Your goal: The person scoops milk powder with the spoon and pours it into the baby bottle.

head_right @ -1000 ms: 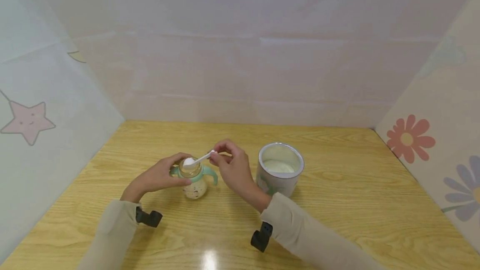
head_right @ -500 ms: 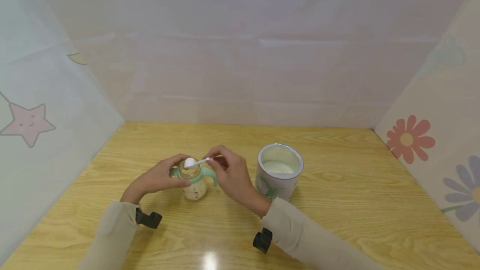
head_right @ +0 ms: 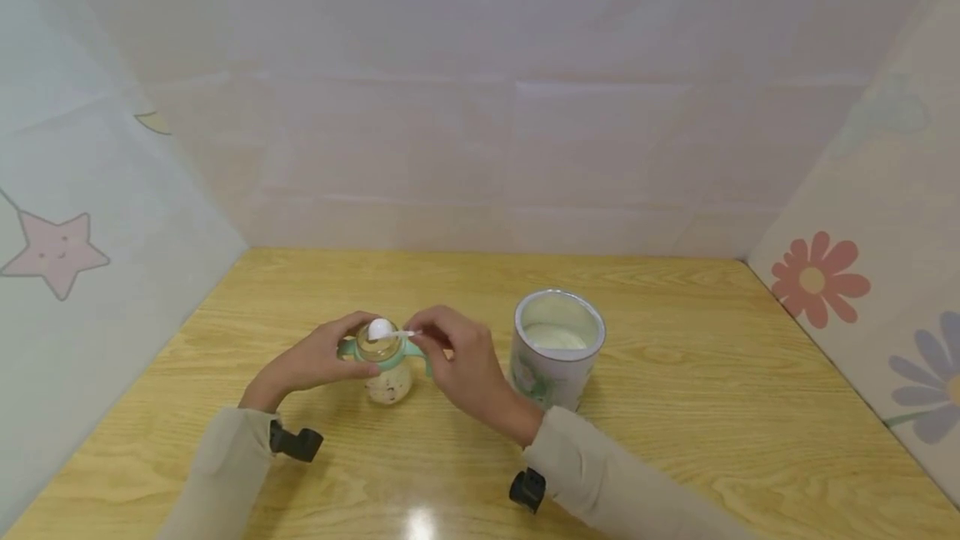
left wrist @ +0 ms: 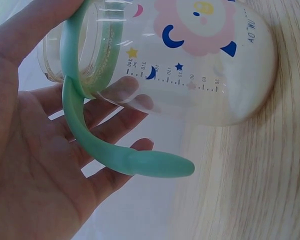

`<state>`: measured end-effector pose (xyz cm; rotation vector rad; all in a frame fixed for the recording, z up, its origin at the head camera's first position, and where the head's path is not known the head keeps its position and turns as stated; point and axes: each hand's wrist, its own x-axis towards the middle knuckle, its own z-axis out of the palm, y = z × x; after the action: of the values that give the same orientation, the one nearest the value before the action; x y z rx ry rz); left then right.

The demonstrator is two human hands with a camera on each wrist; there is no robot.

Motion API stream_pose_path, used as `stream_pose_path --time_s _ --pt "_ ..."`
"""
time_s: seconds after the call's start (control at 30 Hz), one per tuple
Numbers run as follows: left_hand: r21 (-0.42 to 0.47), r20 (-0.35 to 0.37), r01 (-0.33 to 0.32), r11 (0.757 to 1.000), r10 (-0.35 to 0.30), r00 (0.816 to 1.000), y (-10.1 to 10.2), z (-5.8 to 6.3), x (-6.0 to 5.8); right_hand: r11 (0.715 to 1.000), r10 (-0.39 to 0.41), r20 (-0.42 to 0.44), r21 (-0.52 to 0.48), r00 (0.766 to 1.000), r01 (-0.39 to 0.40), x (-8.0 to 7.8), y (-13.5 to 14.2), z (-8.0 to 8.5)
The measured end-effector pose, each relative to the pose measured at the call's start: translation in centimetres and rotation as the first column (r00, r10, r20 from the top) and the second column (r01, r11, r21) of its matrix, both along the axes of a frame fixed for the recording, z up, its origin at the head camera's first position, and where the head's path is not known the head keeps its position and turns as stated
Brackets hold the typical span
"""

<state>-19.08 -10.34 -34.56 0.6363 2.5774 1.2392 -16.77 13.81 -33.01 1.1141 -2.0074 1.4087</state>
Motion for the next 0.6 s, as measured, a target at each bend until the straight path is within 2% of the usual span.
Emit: stream_pose_path --time_s 0.23,0.6 --pt "0.006 0.004 0.007 1.0 -0.007 1.0 0.03 -0.11 -0.02 1.0 0.015 -0.103 0.014 0.995 -0.013 0.03 -0.05 -0.38" --pt "-0.008 0.004 -0.007 1.0 0.007 1.0 0.01 -0.11 0.05 1.0 0.014 -0.18 0.013 0.984 -0.011 0.08 0.0 -0.51"
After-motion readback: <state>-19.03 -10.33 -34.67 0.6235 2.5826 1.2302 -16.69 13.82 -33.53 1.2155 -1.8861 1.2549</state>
